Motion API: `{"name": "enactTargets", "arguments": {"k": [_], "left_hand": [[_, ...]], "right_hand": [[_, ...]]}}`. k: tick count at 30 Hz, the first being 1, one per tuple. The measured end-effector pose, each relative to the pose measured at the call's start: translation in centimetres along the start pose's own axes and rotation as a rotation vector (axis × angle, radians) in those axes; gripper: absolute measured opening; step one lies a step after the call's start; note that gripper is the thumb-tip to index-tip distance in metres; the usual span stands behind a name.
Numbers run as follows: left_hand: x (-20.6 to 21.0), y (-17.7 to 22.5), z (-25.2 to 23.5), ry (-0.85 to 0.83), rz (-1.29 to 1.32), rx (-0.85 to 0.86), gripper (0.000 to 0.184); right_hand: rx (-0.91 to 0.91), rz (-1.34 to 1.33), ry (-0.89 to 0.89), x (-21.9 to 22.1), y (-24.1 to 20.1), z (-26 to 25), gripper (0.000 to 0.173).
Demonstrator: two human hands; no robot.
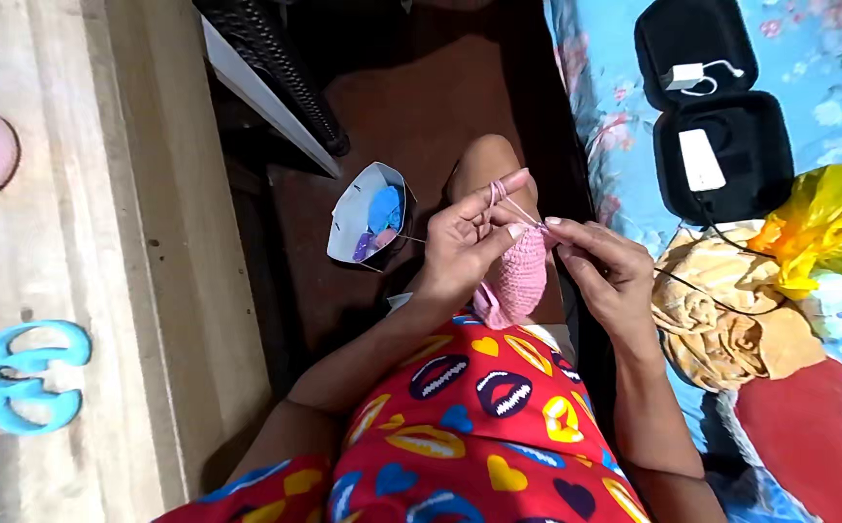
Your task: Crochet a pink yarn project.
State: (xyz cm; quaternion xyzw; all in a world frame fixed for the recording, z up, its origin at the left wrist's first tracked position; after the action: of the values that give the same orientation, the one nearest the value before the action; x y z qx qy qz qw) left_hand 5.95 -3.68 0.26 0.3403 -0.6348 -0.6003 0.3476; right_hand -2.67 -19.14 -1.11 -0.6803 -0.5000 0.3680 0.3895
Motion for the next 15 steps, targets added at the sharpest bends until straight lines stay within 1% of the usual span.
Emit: {"name": "enactTargets", "arguments": {"k": [1, 4, 7, 11, 15], "left_hand": [[0.1, -0.2, 0.1, 0.038, 0.021, 0.021, 0.047], [-0.1, -0.4, -0.4, 0.055, 0.023, 0.056, 0.044], [-0.2, -0.6, -0.5, 0.065, 0.025, 0.026, 0.042], [-0.4, -1.2, -0.6, 0.055, 0.072, -0.041, 0.044], [-0.4, -0.9, -0.4, 0.075, 0.028, -0.005, 0.044]], "right_hand": [[-0.038, 0.057, -0.050, -0.3, -0.1, -0.2, 0.033], [-0.114, 0.197, -0.085, -0.4, -0.4, -0.1, 0.035], [-0.191, 0.261, -0.081, -0.3, -0.9, 0.0, 0.033], [-0.251, 0.390, -0.065, 0.1, -1.6, 0.0, 0.029], [-0.282, 0.511, -0.030, 0.7, -2.1, 0.3, 0.028]]}}
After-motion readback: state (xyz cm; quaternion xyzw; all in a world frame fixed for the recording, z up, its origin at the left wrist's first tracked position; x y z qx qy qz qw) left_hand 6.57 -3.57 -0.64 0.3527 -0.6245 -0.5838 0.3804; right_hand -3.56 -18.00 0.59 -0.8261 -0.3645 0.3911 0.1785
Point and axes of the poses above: each hand's wrist, its own z-axis away from the middle knuckle, its own x-axis out of the palm, y = z × x, the point moved 7 cm from there along -z, towards the middle knuckle, and after that the axes turned 12 degrees about -z, right-handed, at the moved point
